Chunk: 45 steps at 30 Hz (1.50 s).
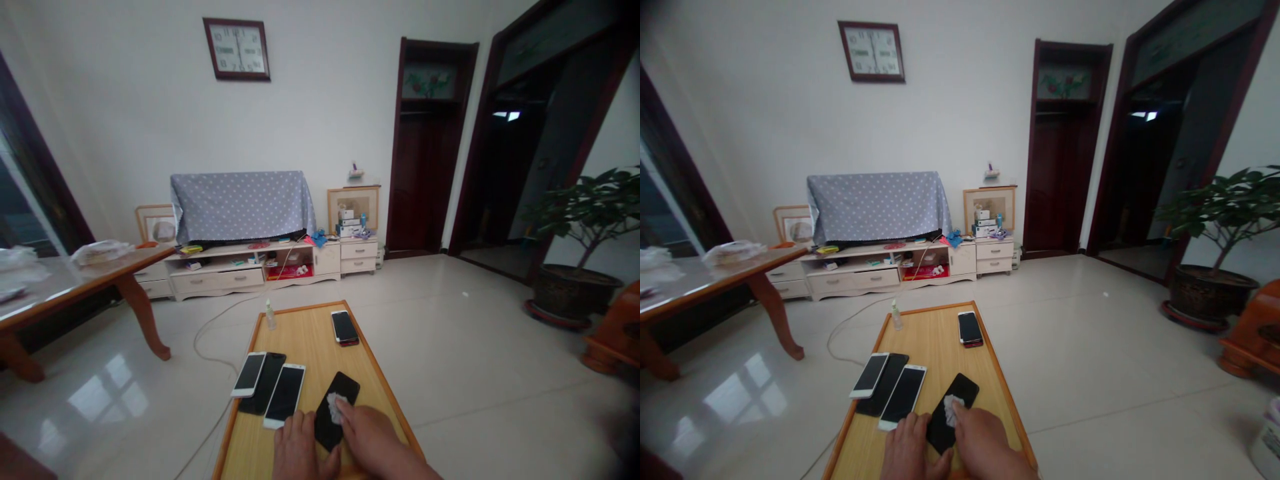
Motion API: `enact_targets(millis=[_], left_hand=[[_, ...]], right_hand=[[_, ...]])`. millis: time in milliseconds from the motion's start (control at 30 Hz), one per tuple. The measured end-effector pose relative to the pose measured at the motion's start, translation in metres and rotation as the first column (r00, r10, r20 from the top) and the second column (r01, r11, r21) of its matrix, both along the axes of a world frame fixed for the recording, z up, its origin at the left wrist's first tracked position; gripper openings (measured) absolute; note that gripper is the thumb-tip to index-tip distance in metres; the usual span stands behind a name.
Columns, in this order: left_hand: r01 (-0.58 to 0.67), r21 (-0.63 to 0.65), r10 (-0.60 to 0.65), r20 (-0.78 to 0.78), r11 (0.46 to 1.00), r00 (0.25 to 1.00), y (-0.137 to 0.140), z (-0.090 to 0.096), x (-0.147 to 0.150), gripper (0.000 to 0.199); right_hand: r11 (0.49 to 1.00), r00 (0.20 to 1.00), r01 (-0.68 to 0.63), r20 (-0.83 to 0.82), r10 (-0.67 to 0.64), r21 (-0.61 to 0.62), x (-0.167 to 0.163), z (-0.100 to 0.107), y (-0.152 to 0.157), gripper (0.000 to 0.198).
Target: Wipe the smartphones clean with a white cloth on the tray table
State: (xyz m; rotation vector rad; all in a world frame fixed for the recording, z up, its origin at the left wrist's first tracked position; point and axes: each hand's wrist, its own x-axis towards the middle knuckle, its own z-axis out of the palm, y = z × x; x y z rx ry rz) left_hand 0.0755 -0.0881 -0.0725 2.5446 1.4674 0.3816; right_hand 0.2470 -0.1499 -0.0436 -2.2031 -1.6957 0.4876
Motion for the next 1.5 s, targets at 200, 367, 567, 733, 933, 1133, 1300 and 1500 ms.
enact_targets(millis=[200,367,567,733,933,1133,1300,1500], left_hand=[[0.003,-0.037,-0.005,-0.034,0.999,0.999,-0.002,0.006,0.000,0.057],[-0.005,-0.072,0.001,-0.056,0.997,0.998,-0.001,0.006,-0.001,0.064],[0.015,-0.017,-0.015,0.006,1.000,1.000,-0.005,0.009,-0.004,0.051],[0.032,0.023,-0.033,0.024,0.999,0.999,-0.006,0.007,-0.005,0.056],[0.049,0.026,-0.050,0.017,0.998,0.999,-0.003,0.004,-0.005,0.053],[0.043,0.033,-0.044,0.022,0.999,0.999,-0.004,0.004,-0.004,0.056],[0.041,0.012,-0.041,0.011,0.999,0.999,-0.003,0.007,-0.003,0.055],[0.043,0.006,-0.043,-0.008,0.999,0.999,-0.004,0.009,-0.003,0.056]], right_hand=[[1.000,1.000,-0.013,0.015,0.013,-0.001,-0.006,0.004,0.007,0.044],[0.995,0.994,0.095,0.062,-0.093,-0.029,0.007,0.002,0.018,0.049],[0.992,0.990,-0.101,0.087,0.108,-0.073,-0.016,0.003,0.014,0.045],[0.989,0.987,0.108,0.129,-0.094,-0.101,0.009,0.008,0.022,0.049],[0.995,0.992,-0.063,0.108,0.072,-0.079,-0.015,0.001,0.021,0.046],[0.989,0.987,0.102,0.131,-0.088,-0.110,0.002,0.006,0.037,0.048],[0.992,0.990,0.055,0.134,-0.041,-0.109,-0.002,0.002,0.037,0.046],[0.991,0.994,0.061,0.097,-0.050,-0.118,-0.009,0.002,0.043,0.049]])
